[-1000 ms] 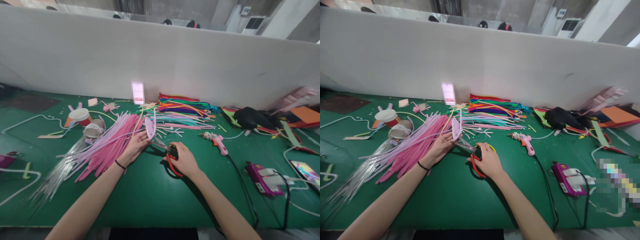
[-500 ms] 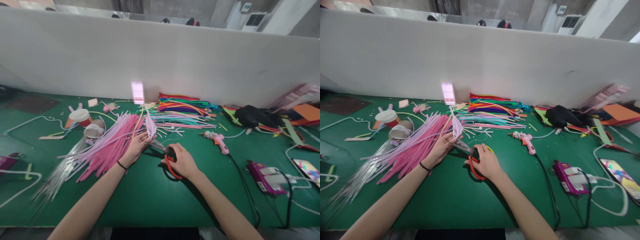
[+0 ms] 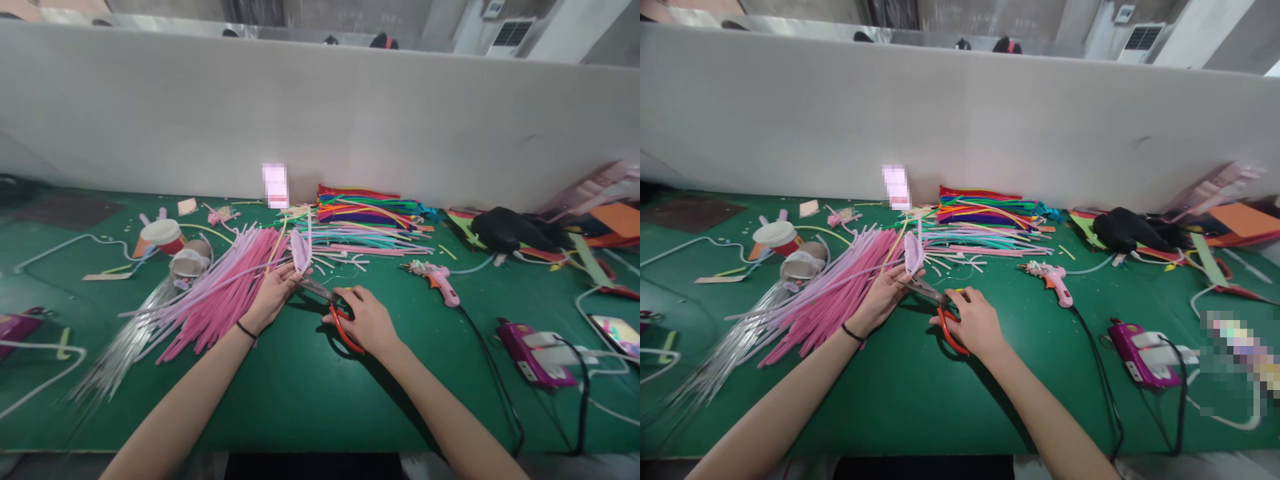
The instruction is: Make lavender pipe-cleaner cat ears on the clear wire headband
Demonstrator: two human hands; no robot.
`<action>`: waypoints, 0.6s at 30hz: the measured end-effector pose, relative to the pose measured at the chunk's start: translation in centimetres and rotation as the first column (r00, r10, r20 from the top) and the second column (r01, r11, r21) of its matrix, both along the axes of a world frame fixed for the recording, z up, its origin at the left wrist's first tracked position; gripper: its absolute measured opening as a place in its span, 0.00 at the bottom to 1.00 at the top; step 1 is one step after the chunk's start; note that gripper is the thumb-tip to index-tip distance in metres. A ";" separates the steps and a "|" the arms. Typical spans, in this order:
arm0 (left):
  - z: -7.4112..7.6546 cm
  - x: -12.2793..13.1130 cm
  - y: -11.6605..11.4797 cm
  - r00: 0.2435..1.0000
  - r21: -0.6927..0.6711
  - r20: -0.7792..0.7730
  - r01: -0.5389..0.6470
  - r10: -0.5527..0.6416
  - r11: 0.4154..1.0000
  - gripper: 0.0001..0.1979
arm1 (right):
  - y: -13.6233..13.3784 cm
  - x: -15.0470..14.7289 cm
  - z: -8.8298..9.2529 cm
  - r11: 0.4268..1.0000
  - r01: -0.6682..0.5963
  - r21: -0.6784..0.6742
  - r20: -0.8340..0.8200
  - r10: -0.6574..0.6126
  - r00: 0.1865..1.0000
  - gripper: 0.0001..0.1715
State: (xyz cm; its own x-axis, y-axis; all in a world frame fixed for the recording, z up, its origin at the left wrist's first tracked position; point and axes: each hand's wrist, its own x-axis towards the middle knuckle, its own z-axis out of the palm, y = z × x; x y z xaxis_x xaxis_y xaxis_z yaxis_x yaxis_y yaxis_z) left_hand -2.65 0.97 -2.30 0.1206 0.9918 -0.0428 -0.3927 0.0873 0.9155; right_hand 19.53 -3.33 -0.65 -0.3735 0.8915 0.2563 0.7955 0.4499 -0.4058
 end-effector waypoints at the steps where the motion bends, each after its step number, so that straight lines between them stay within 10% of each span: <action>1: 0.0 0.0 0.0 1.000 -0.004 0.003 0.002 -0.002 1.000 0.22 | 0.0 0.0 0.0 1.000 0.019 0.006 0.017 -0.019 1.000 0.29; 11: 0.8 0.2 -0.5 0.997 0.012 0.055 0.046 -0.047 0.999 0.24 | 0.5 0.2 -0.6 0.996 0.068 -0.060 -0.154 -0.076 0.985 0.34; 18: 0.5 0.2 -0.4 0.998 0.003 0.063 0.012 -0.012 1.000 0.23 | 0.1 -0.1 -0.1 0.989 0.151 0.006 0.033 -0.151 0.988 0.28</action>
